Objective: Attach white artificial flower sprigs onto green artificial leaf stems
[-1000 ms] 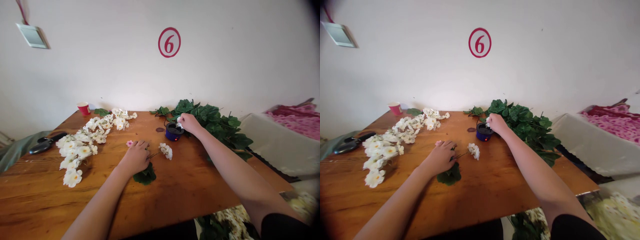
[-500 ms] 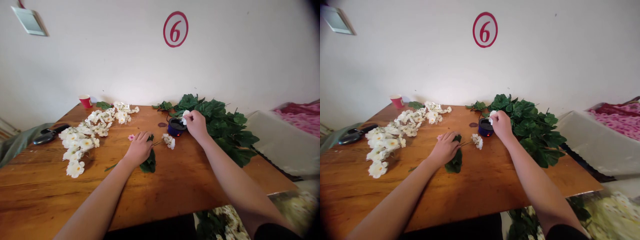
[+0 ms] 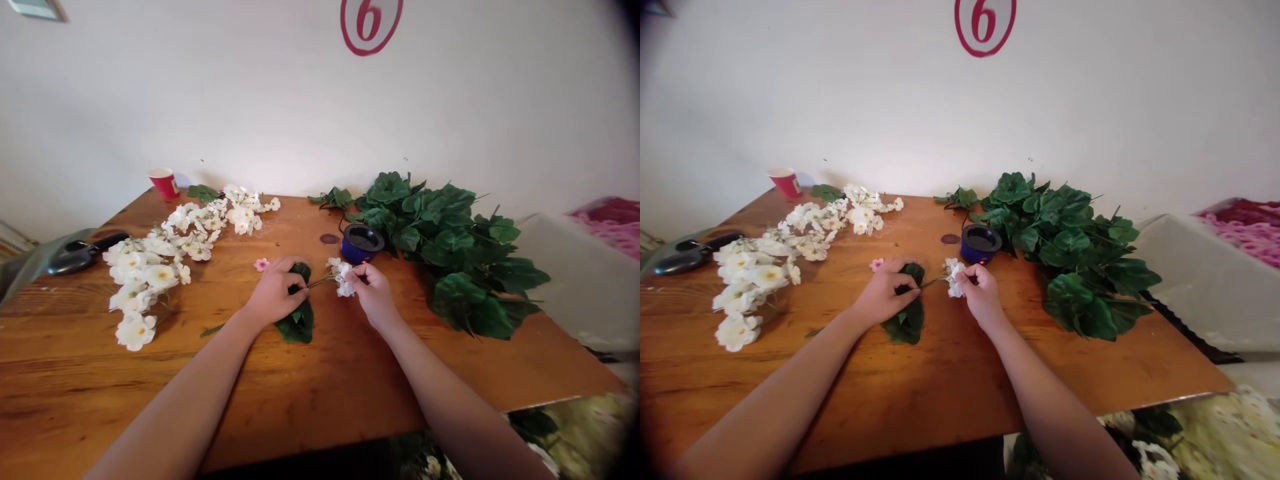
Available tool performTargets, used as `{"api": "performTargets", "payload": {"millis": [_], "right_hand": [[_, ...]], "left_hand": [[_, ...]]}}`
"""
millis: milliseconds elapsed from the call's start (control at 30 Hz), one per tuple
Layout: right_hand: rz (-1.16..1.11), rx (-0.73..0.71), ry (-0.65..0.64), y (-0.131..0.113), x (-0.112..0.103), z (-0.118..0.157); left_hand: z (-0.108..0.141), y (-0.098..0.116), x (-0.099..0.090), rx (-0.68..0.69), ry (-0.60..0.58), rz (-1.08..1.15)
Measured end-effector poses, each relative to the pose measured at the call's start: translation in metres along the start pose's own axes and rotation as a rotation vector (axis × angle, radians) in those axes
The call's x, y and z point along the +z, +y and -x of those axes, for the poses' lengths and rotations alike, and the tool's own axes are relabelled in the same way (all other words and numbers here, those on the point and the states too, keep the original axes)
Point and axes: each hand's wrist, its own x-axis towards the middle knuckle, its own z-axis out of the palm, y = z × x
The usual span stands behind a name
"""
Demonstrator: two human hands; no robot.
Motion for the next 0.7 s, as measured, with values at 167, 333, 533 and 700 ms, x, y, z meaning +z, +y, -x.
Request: {"api": "performTargets", "payload": {"millis": [167,333,533,700], "right_hand": [[-0.022,0.030,-0.013,0.0040,-0.0030,0.0003],[-0.081,0.080,-0.044,0.0011,-0.0064,-0.0003],[-0.156,0.126,-0.056,0.0041,-0.0068,-0.0012],[-0.178,0.127,-0.064,0.0072,-0.0075,-0.0016]], "left_hand": [[0.0008,-0.0014,0.0027,-0.009,-0.001,0.010],[0.0008,-0.0041,0.0056,-0.016,0.002,0.020],[0.0009,-0.0036,0.0054,-0.032,-0.019,0.008],[0.0021,-0.0040,0.0054,-0.030,-0.009,0.010]]}}
